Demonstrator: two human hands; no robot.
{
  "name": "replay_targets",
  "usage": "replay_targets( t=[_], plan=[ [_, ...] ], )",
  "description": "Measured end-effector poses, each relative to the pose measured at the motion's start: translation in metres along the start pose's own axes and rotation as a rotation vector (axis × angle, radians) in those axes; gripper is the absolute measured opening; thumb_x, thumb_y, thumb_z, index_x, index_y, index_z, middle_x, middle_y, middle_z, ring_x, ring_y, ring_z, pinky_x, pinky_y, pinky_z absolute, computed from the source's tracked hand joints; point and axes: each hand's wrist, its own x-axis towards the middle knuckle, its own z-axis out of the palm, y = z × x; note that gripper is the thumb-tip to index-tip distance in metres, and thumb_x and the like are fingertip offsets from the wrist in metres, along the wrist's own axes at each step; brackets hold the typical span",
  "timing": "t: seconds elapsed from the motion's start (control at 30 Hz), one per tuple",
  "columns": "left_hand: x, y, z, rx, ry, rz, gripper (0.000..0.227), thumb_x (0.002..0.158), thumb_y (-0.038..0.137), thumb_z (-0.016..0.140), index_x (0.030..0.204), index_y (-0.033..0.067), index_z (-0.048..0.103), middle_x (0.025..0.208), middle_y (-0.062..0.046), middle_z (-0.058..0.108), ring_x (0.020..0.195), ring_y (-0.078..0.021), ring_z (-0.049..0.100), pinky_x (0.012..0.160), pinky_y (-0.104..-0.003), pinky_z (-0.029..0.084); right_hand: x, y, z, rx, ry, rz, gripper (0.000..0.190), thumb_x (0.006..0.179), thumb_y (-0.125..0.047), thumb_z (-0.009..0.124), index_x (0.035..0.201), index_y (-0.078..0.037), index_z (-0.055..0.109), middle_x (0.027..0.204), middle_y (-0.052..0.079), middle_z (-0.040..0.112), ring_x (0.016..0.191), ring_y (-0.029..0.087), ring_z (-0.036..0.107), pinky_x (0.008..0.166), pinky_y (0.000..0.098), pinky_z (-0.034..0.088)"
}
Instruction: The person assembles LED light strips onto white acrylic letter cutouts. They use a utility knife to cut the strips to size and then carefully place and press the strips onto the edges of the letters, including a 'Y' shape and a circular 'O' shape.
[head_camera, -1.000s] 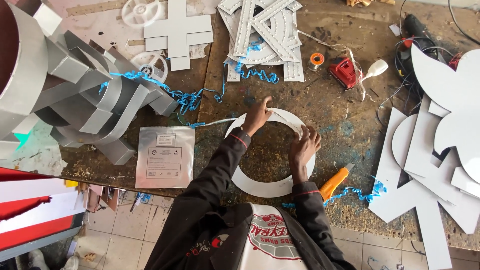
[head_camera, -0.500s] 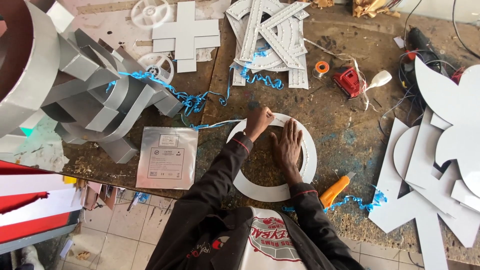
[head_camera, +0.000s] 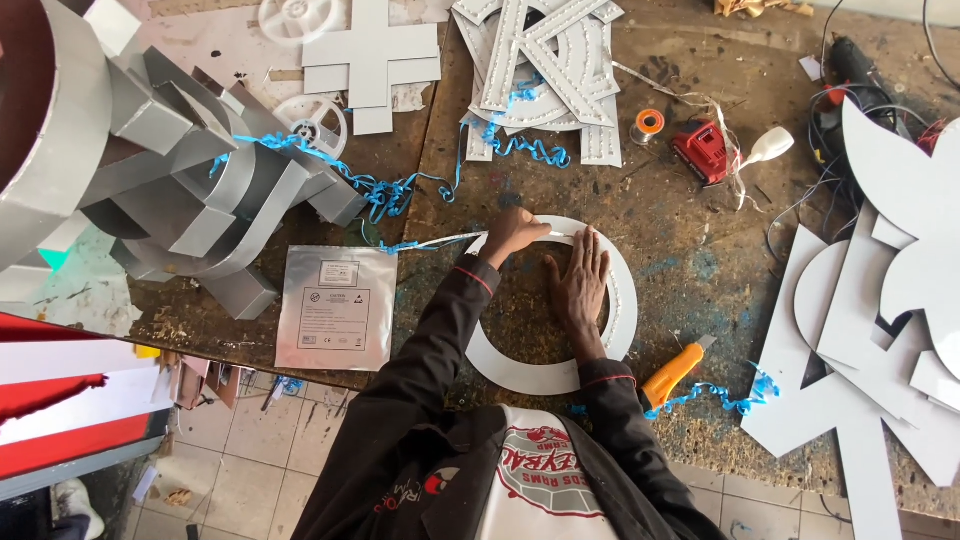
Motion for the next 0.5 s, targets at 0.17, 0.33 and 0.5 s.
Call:
replay_targets(
  t=[0.17, 0.33, 0.5],
  plan=[
    [-0.015, 0.03, 0.002, -0.086, -0.049, -0.038, 0.055, 0.103, 0.053, 0.08, 0.103, -0.0016, 0.088, 0.09, -0.028, 0.08, 0.092, -0.0483, 0.079, 0.081, -0.058, 0.059, 0.002, 0.01, 0.01, 0.092, 0.045, 0.034, 0.1, 0.112, -0.073, 0.054, 0.179, -0.004, 0.03, 0.188, 0.017, 0.032, 0.175, 0.029, 0.028, 0.145, 0.053, 0.015],
    [-0.01, 0.04, -0.005, 0.004, -0.023, -0.053, 0.042, 0.1, 0.044, 0.079, 0.083, 0.0068, 0.085, 0.06, -0.011, 0.068, 0.057, -0.0217, 0.063, 0.06, -0.042, 0.048, 0.001, 0.006, 0.004, 0.011, 0.014, -0.012, 0.087, 0.114, -0.072, 0.05, 0.173, -0.008, 0.044, 0.188, 0.015, 0.034, 0.175, 0.03, 0.027, 0.144, 0.0553, 0.017],
    [-0.024, 0.041, -0.011, 0.179, 0.189, 0.043, 0.051, 0.098, 0.035, 0.082, 0.057, 0.011, 0.064, 0.042, -0.005, 0.048, 0.042, -0.0167, 0.052, 0.054, -0.036, 0.044, 0.001, 0.006, 0.006, 0.003, 0.004, -0.002, 0.085, 0.113, -0.073, 0.052, 0.171, -0.011, 0.047, 0.19, 0.012, 0.03, 0.176, 0.028, 0.024, 0.144, 0.0542, 0.016]
  ],
)
